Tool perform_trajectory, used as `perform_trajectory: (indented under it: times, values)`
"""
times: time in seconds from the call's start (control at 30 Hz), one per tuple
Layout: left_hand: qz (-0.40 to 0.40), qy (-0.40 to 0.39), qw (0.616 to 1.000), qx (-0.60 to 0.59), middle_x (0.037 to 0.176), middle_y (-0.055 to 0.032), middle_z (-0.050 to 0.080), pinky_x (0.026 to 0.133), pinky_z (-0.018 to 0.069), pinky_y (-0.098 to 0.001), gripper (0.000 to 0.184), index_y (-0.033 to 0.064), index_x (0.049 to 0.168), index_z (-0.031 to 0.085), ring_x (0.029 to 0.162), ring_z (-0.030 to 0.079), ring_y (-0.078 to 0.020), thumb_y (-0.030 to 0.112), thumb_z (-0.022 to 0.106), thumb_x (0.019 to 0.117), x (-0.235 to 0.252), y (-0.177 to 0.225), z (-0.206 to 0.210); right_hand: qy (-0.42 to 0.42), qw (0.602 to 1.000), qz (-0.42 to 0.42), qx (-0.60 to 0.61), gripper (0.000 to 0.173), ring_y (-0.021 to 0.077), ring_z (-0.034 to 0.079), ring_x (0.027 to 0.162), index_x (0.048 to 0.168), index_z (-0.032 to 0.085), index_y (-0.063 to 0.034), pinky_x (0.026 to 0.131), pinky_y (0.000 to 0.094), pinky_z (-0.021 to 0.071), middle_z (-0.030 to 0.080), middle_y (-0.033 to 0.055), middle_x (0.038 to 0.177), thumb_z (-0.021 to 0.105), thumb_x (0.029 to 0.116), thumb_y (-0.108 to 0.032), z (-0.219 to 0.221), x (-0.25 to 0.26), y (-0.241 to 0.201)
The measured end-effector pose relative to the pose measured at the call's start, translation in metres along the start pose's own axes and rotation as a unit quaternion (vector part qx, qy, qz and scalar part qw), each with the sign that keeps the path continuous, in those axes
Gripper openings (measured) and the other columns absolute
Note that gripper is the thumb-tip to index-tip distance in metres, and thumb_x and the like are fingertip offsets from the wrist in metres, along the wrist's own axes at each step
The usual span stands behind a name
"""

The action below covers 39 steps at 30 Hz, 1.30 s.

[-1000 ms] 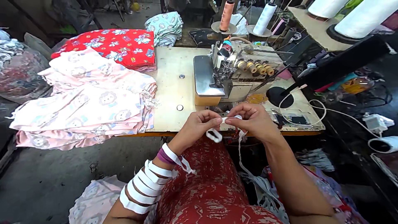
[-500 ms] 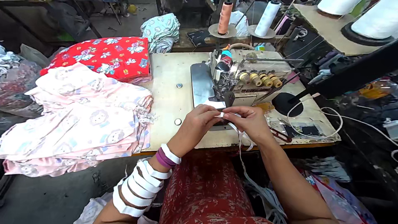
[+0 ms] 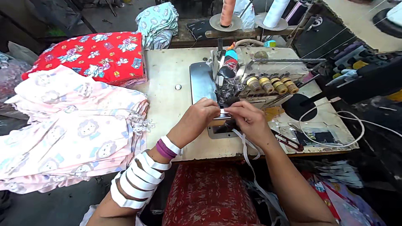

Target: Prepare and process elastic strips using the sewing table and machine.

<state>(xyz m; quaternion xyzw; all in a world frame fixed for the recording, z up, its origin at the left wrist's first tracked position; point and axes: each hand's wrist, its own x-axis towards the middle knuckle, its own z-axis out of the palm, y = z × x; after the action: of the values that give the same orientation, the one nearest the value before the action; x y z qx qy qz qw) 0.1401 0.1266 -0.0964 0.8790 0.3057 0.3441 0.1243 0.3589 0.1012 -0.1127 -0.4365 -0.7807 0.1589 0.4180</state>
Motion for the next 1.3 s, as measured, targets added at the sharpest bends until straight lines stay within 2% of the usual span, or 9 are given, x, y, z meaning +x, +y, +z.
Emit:
perform_trajectory:
  times: [0.4, 0.57, 0.73, 0.93, 1.03, 1.1, 1.17, 1.23, 1.3]
  values:
    - [-0.036, 0.026, 0.999, -0.025, 0.097, -0.0126, 0.073, 0.082, 0.0547, -0.0324, 0.008, -0.0007, 0.091, 0.075, 0.089, 0.069, -0.0225, 0.002, 0.068, 0.0922, 0.011, -0.01, 0.002, 0.026, 0.997, -0.02, -0.074, 0.026, 0.0238, 0.069, 0.09, 0.105, 0.08, -0.0057, 0.076, 0.0327, 0.0575, 0.07, 0.0176, 0.105, 0.06, 0.0924, 0.006, 0.004, 0.011, 0.006]
    - [-0.056, -0.011, 0.998, 0.012, 0.11, -0.0133, 0.07, 0.084, 0.0533, -0.0335, 0.021, -0.0004, 0.104, 0.077, 0.095, 0.064, -0.0242, 0.0, 0.06, 0.092, 0.01, -0.004, -0.002, 0.069, 0.992, -0.001, -0.103, 0.031, 0.0281, 0.069, 0.088, 0.114, 0.078, -0.0051, 0.071, 0.0375, 0.0581, 0.068, 0.02, 0.107, 0.059, 0.0928, 0.007, 0.018, 0.002, 0.004]
    - [-0.109, -0.02, 0.992, 0.065, 0.116, -0.0177, 0.067, 0.086, 0.0532, -0.0468, 0.026, 0.0019, 0.11, 0.077, 0.102, 0.063, -0.0338, 0.005, 0.059, 0.0913, 0.025, -0.019, 0.001, 0.135, 0.983, 0.041, -0.113, 0.027, 0.0218, 0.071, 0.074, 0.119, 0.072, 0.003, 0.067, 0.0324, 0.0608, 0.072, 0.0189, 0.102, 0.057, 0.0969, 0.001, 0.023, -0.014, -0.002]
    - [-0.243, -0.126, 0.95, 0.149, 0.121, -0.0313, 0.063, 0.089, 0.0529, -0.0582, 0.03, 0.0, 0.121, 0.072, 0.105, 0.066, -0.0467, 0.008, 0.051, 0.1025, 0.039, -0.021, -0.036, 0.045, 0.986, 0.15, 0.053, 0.027, 0.013, 0.07, 0.074, 0.113, 0.073, 0.0046, 0.071, 0.0256, 0.0602, 0.071, 0.0156, 0.1, 0.05, 0.0983, 0.002, 0.001, -0.035, -0.02]
    - [-0.262, -0.209, 0.93, 0.152, 0.1, -0.0298, 0.069, 0.084, 0.054, -0.0601, 0.02, -0.0073, 0.104, 0.072, 0.095, 0.069, -0.0473, 0.003, 0.055, 0.1005, 0.011, 0.037, -0.062, 0.001, 0.961, 0.234, 0.147, 0.033, 0.0057, 0.055, 0.066, 0.121, 0.068, 0.003, 0.062, 0.0235, 0.049, 0.066, 0.0071, 0.091, 0.042, 0.1021, -0.006, -0.006, -0.044, -0.022]
    - [-0.178, -0.191, 0.962, 0.082, 0.08, -0.0213, 0.07, 0.072, 0.0582, -0.0532, 0.015, -0.004, 0.09, 0.074, 0.077, 0.072, -0.038, 0.0, 0.062, 0.0959, -0.005, 0.075, -0.038, -0.004, 0.936, 0.285, 0.205, 0.034, 0.0011, 0.048, 0.063, 0.124, 0.065, 0.0004, 0.059, 0.0208, 0.0425, 0.059, -0.0005, 0.082, 0.042, 0.1038, -0.014, 0.0, -0.048, -0.022]
    - [-0.12, -0.127, 0.985, -0.005, 0.075, -0.0194, 0.069, 0.07, 0.0589, -0.052, 0.013, -0.0045, 0.089, 0.074, 0.072, 0.072, -0.0355, -0.002, 0.062, 0.0941, -0.001, 0.085, 0.019, 0.017, 0.906, 0.323, 0.271, 0.038, -0.0001, 0.05, 0.062, 0.113, 0.069, -0.0008, 0.058, 0.0199, 0.0435, 0.062, -0.0023, 0.079, 0.04, 0.109, -0.026, 0.007, -0.05, -0.019]
    - [-0.141, -0.07, 0.986, -0.056, 0.083, -0.0218, 0.071, 0.078, 0.0578, -0.0541, 0.017, -0.0067, 0.098, 0.073, 0.08, 0.072, -0.0376, -0.002, 0.057, 0.0969, 0.012, 0.087, 0.055, 0.068, 0.853, 0.37, 0.362, 0.048, -0.0022, 0.037, 0.044, 0.085, 0.059, -0.0086, 0.043, 0.0164, 0.0338, 0.045, -0.0098, 0.057, 0.031, 0.1118, -0.036, 0.009, -0.053, -0.012]
    - [-0.153, 0.0, 0.982, -0.113, 0.093, -0.0195, 0.075, 0.084, 0.0579, -0.0483, 0.021, -0.0058, 0.11, 0.073, 0.086, 0.074, -0.0316, 0.004, 0.058, 0.1, 0.023, 0.097, 0.057, 0.094, 0.807, 0.362, 0.458, 0.042, -0.0043, 0.031, 0.039, 0.081, 0.054, -0.0154, 0.039, 0.0127, 0.0295, 0.038, -0.0135, 0.05, 0.03, 0.1125, -0.031, -0.006, -0.056, -0.017]
